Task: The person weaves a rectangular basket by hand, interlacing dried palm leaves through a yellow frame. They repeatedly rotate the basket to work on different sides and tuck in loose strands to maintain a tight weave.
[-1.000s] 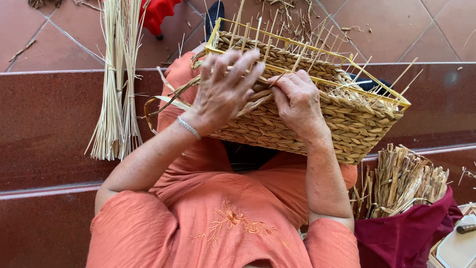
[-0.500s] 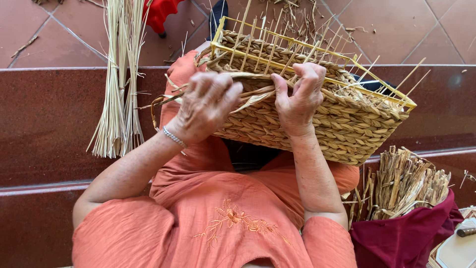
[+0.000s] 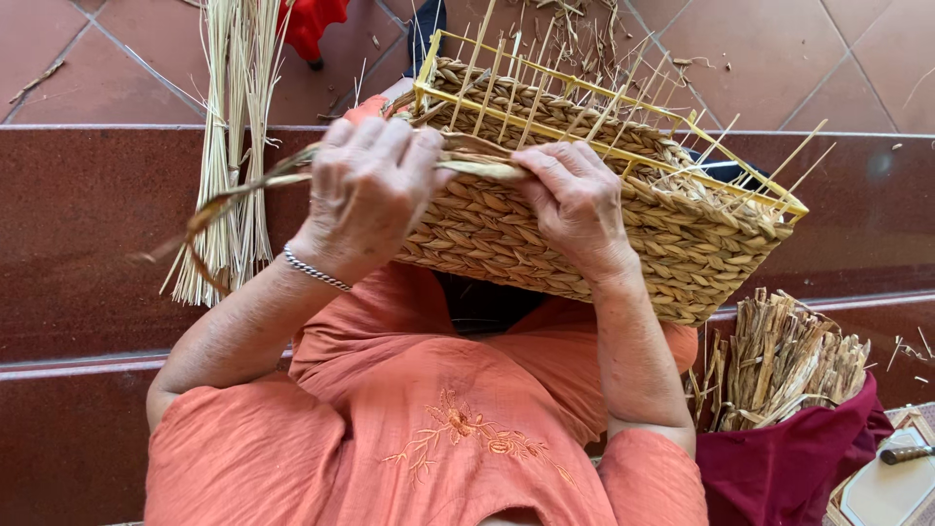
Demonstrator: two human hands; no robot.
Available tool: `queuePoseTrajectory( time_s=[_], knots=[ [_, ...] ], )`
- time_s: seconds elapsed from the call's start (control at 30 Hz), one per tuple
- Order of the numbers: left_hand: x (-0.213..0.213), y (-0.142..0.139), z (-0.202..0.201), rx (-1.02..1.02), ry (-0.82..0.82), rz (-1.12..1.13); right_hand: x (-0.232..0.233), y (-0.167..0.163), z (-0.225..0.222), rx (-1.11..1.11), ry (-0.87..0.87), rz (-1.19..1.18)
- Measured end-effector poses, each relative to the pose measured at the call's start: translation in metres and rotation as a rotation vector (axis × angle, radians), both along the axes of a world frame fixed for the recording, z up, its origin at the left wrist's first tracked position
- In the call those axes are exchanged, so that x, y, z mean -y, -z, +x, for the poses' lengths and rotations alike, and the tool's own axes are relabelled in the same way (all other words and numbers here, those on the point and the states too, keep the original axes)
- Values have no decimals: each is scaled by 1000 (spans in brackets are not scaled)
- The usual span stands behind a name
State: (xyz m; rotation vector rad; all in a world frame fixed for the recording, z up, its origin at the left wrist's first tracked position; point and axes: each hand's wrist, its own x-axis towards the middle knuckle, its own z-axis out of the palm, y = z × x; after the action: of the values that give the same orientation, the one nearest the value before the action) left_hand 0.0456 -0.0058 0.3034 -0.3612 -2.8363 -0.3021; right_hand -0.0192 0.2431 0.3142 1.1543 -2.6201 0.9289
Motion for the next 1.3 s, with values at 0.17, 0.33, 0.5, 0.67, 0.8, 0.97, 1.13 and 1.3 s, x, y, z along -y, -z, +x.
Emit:
queuePoseTrajectory(
  time_s=[0.17, 0.33, 0.5, 0.67, 0.8, 0.97, 1.13, 1.3],
  knots=[
    [15, -37, 7, -326, -29, -76, 1, 15, -6, 78, 135, -36],
    [-42, -1, 23, -305, 396, 114, -11, 16, -7, 165, 111, -104],
    [-76, 54, -41, 171, 87, 198, -11, 8, -3, 252, 132, -115],
    [-79, 68, -84, 372, 48, 343, -10, 5, -4, 212, 95, -117],
    [-74, 69, -70, 14, 67, 953, -9, 12, -6, 242, 153, -170],
    [-77, 60, -17, 221, 0, 1559, 2, 22, -11, 187, 157, -217],
    [-68, 46, 7, -53, 276, 992, 11, 20, -17, 109, 189, -128],
    [-20, 47, -32, -228, 157, 285, 6, 8, -11, 37, 54, 6]
  ],
)
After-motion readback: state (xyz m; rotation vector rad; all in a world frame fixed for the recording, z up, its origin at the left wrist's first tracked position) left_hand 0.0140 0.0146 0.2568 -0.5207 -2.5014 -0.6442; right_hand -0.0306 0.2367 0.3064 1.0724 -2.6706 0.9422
